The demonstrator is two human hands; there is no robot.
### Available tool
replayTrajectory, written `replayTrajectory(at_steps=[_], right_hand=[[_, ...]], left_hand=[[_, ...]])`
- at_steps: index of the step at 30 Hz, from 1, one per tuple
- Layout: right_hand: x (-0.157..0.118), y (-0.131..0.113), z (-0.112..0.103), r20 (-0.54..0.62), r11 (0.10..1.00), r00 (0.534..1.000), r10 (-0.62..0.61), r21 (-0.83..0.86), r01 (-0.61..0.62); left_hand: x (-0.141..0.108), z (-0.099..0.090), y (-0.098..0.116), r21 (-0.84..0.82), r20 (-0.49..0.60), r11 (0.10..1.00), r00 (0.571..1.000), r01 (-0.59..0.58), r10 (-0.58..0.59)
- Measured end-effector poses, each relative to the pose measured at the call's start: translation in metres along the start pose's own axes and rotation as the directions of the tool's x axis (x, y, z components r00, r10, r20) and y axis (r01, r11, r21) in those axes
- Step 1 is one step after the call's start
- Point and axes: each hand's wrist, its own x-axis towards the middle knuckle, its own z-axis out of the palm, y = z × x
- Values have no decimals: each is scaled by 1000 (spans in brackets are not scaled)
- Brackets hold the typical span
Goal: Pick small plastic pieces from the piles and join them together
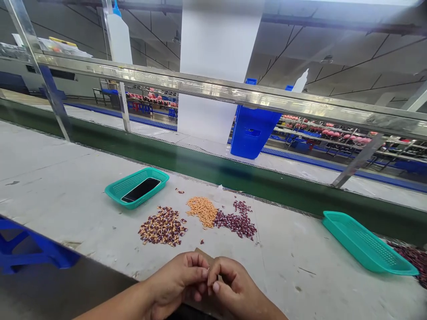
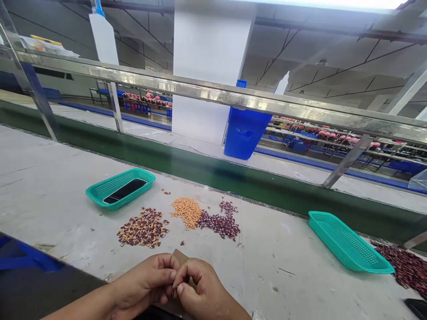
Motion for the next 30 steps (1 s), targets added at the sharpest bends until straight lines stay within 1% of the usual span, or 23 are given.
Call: replayTrajectory(at_steps=[3,7,8,10,11,13,15,18,24,27,29,30], right_hand=[[-3,2,-1,69,999,996,-49,-7,50],[-5,5,-1,131,997,989,-66,36,61],[-5,7,-2,118,998,992,-49,54,43],[-5,10,-5,39,999,999,7,44,-8],[-4,12,-6,-20,999,999,33,1,-33],[-2,16,-9,-129,987,991,42,-147,-61],[-1,21,-9,-178,953,984,11,-296,-64],[-1,30,-5,-186,899,983,-15,-433,-68],[-5,43,3,-194,842,980,-32,-533,-78],[-6,45,4,-209,839,976,-54,-539,-69],[-6,45,6,-222,875,972,-70,-482,-47],[-6,45,8,-233,904,969,-79,-426,-29]], left_hand=[[-4,-2,0,-13,6,998,998,64,-64],[-6,-4,0,14,39,997,996,80,-81],[-7,-4,0,19,40,997,996,79,-79],[-7,-5,-3,16,26,998,998,59,-60],[-8,-6,-5,9,9,999,999,43,-43],[-9,-8,-10,-6,-28,1000,1000,11,-11],[-9,-10,-16,-19,-60,1000,998,-19,17],[-10,-13,-24,-45,-91,998,995,-53,49],[-10,-12,-31,-65,-141,994,987,-89,79],[-11,-9,-32,-45,-148,994,984,-103,96],[-12,-7,-31,-38,-146,993,984,-109,102],[-12,-5,-31,-37,-144,993,984,-112,105]])
